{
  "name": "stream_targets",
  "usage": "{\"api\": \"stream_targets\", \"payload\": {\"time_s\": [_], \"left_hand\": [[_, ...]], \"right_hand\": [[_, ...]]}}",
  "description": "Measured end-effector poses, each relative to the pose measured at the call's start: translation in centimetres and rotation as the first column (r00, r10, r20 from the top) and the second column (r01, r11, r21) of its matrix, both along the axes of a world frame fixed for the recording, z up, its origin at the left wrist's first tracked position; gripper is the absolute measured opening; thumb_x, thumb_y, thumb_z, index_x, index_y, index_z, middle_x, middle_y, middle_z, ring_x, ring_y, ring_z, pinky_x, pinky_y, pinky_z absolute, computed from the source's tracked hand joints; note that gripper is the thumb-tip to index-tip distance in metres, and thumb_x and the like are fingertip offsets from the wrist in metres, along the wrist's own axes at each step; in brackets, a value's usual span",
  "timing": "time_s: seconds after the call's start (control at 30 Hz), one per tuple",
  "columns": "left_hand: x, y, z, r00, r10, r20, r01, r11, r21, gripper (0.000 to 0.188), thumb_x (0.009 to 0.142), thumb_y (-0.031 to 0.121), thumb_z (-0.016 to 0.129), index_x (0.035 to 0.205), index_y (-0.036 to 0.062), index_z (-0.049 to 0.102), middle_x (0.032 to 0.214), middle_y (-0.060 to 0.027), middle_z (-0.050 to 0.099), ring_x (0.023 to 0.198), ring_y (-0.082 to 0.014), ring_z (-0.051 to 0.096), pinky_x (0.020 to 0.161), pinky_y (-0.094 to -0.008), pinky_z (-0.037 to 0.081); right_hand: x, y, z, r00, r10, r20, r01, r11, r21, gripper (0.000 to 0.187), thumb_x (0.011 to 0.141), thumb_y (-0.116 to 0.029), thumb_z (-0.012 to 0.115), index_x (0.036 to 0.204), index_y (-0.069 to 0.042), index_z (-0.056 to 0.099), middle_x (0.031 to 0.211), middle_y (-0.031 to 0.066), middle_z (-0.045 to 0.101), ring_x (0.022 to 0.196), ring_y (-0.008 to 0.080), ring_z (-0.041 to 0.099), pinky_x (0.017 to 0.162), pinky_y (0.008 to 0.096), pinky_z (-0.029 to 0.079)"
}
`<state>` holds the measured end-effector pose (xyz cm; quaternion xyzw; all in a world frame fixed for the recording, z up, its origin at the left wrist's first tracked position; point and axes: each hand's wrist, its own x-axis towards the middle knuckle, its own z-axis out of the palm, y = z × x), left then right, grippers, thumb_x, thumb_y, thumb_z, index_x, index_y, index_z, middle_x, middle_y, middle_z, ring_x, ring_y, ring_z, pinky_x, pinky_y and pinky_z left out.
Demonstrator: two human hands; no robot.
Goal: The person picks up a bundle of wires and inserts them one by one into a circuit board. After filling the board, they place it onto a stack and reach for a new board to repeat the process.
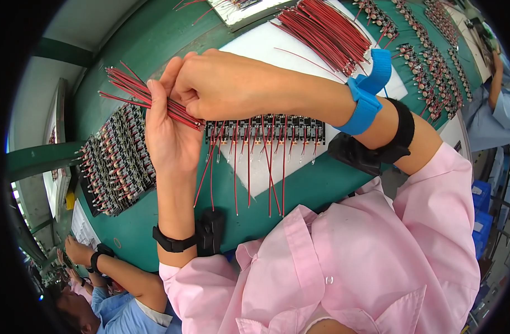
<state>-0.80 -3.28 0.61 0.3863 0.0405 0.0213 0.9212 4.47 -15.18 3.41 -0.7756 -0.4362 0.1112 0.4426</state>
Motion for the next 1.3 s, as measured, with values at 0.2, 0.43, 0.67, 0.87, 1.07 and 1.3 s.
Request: {"api": "stream_targets", "payload": {"time_s": [0.2, 0.43, 0.67, 0.87, 1.07, 1.3], "left_hand": [[-0.1, 0.3, -0.5, 0.973, -0.195, 0.124, 0.208, 0.973, -0.103, 0.040, 0.089, 0.027, 0.027, 0.109, -0.0041, 0.041, 0.106, -0.0122, 0.047, 0.100, -0.0185, 0.046, 0.083, -0.0315, 0.040], [-0.2, -0.5, -0.2, 0.993, 0.065, -0.104, -0.060, 0.997, 0.046, 0.038, 0.089, 0.026, 0.028, 0.107, -0.0048, 0.041, 0.103, -0.0116, 0.049, 0.094, -0.0181, 0.049, 0.078, -0.0304, 0.042], [-0.2, -0.5, -0.2, 0.999, -0.044, 0.006, 0.043, 0.985, 0.167, 0.033, 0.088, 0.024, 0.033, 0.100, -0.0048, 0.045, 0.088, -0.0096, 0.052, 0.071, -0.0158, 0.051, 0.060, -0.0285, 0.041], [-0.4, 0.4, -0.6, 0.999, -0.038, -0.026, 0.044, 0.961, 0.274, 0.022, 0.085, 0.022, 0.043, 0.082, 0.0007, 0.049, 0.057, 0.0014, 0.043, 0.042, -0.0038, 0.034, 0.037, -0.0189, 0.025], [-0.5, -0.9, 0.5, 0.989, 0.124, -0.078, -0.057, 0.818, 0.573, 0.017, 0.081, 0.019, 0.050, 0.075, 0.0033, 0.049, 0.048, 0.0070, 0.032, 0.038, -0.0001, 0.023, 0.034, -0.0179, 0.015], [-0.7, -1.0, 0.7, 0.986, 0.166, 0.005, -0.120, 0.689, 0.715, 0.018, 0.079, 0.019, 0.052, 0.071, 0.0032, 0.051, 0.046, 0.0073, 0.032, 0.038, -0.0006, 0.025, 0.034, -0.0179, 0.017]], "right_hand": [[0.8, 0.2, -0.9, 0.998, -0.049, -0.038, 0.051, 0.997, 0.059, 0.010, 0.059, -0.003, 0.047, 0.053, 0.005, 0.046, 0.055, 0.0157, 0.051, 0.053, 0.0292, 0.052, 0.050, 0.0358, 0.040], [0.3, 0.2, -0.8, 0.994, -0.108, -0.009, 0.108, 0.994, 0.019, 0.010, 0.059, -0.001, 0.046, 0.051, 0.006, 0.044, 0.063, 0.0127, 0.058, 0.049, 0.0258, 0.052, 0.048, 0.0350, 0.040], [0.8, -0.7, 0.1, 0.916, -0.023, -0.401, 0.039, 0.999, 0.032, 0.013, 0.061, -0.003, 0.047, 0.051, 0.005, 0.047, 0.057, 0.0100, 0.056, 0.043, 0.0172, 0.051, 0.040, 0.0284, 0.040], [0.3, -2.0, 1.4, 0.878, -0.053, -0.475, 0.015, 0.996, -0.083, 0.016, 0.064, -0.008, 0.049, 0.052, 0.002, 0.049, 0.053, 0.0090, 0.054, 0.041, 0.0121, 0.048, 0.036, 0.0227, 0.038], [0.4, -2.9, -0.4, 0.763, 0.000, -0.647, 0.006, 1.000, 0.008, 0.014, 0.065, -0.012, 0.054, 0.061, 0.001, 0.052, 0.050, 0.0060, 0.051, 0.038, 0.0078, 0.043, 0.035, 0.0189, 0.032], [-0.2, -3.1, -0.5, 0.775, -0.018, -0.632, 0.113, 0.987, 0.110, 0.013, 0.067, -0.013, 0.056, 0.064, 0.000, 0.054, 0.049, 0.0020, 0.048, 0.038, 0.0051, 0.040, 0.035, 0.0170, 0.029]]}}
